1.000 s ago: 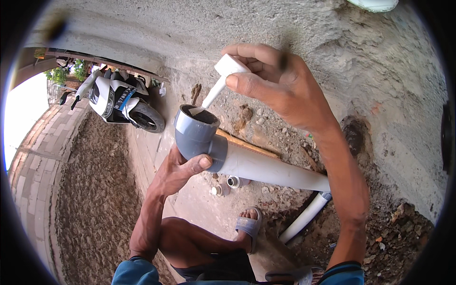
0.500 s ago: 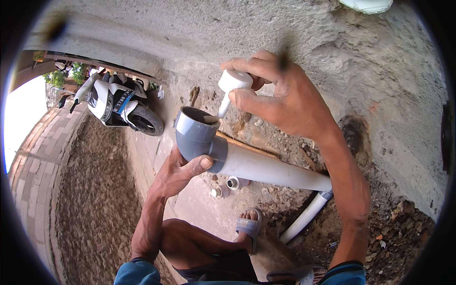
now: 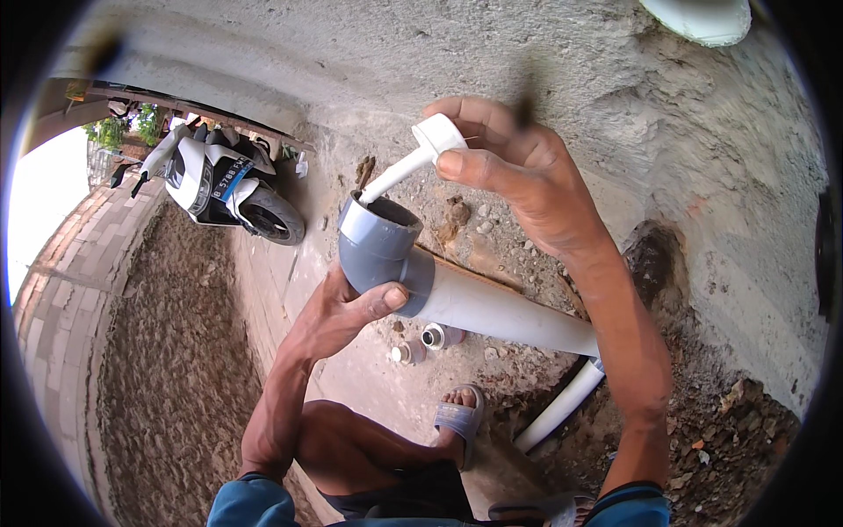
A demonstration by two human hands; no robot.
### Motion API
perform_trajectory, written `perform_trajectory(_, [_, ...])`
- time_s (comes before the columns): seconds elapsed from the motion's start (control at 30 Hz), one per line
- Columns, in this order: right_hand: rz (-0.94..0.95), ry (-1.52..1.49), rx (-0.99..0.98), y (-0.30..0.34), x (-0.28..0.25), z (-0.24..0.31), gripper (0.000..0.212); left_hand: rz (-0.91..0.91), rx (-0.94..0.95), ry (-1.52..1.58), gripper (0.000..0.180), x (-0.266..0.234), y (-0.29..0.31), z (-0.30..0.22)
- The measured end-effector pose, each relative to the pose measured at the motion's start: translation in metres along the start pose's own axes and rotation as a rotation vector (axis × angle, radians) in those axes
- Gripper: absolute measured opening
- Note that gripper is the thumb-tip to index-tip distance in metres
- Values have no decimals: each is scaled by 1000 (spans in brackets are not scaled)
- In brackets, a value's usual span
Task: The person applies adhesive to a PVC elbow and pipe sections using an applicator, joins the components together, and positions the assembled pipe into a hole in a concrete wall.
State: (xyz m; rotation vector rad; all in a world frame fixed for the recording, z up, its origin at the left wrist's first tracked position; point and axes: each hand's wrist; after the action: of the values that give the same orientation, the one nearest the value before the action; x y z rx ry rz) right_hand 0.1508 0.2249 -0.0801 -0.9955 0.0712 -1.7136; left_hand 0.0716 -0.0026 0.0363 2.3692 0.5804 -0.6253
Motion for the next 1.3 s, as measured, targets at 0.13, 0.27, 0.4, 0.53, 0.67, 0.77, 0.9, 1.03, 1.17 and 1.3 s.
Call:
perform_trajectory(0.13, [-101, 94, 34, 3, 8, -2, 51, -6, 47, -22, 87, -1, -4, 4])
perform_trajectory(0.27, [-178, 340, -25, 13, 15, 8, 44, -9, 47, -31, 87, -1, -4, 1])
perform_trajectory(0.4, [-363, 819, -237, 47, 15, 10, 47, -5, 88, -108, 88, -5, -11, 14])
perform_trajectory(0.53, [-405, 908, -566, 119, 53, 35, 58, 33, 285, -337, 99, -14, -18, 12])
perform_trajectory(0.67, [-191, 913, -432, 186, 117, -29, 58, 43, 485, 54, 124, -53, -13, 76])
perform_trajectory(0.77, [-82, 1064, -26, 206, 146, -85, 51, 31, 476, 509, 100, -81, -12, 128])
perform_trajectory(0.9, [-227, 1057, 281, 205, 139, -142, 47, -187, 249, 4, 91, -30, 9, 260])
perform_trajectory(1.03, [-218, 1067, 452, 184, 148, -158, 42, -126, 133, -184, 109, 63, 2, 362])
perform_trajectory(1.17, [-254, 975, 588, 182, 161, -182, 40, -218, 206, -27, 102, 103, -20, 398])
perform_trajectory(1.3, [-310, 1104, 602, 186, 166, -197, 37, -267, 369, -134, 87, 103, -31, 386])
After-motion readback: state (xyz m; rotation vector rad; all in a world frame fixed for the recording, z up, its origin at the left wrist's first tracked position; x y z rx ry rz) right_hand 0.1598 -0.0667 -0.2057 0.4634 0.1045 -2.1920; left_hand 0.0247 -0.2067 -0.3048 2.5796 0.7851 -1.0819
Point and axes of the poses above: each hand's wrist, its own y-axis away from the middle knuckle, its own x-axis out of the palm, z = x × y, and after that the axes turned 6 degrees about z, right-handed
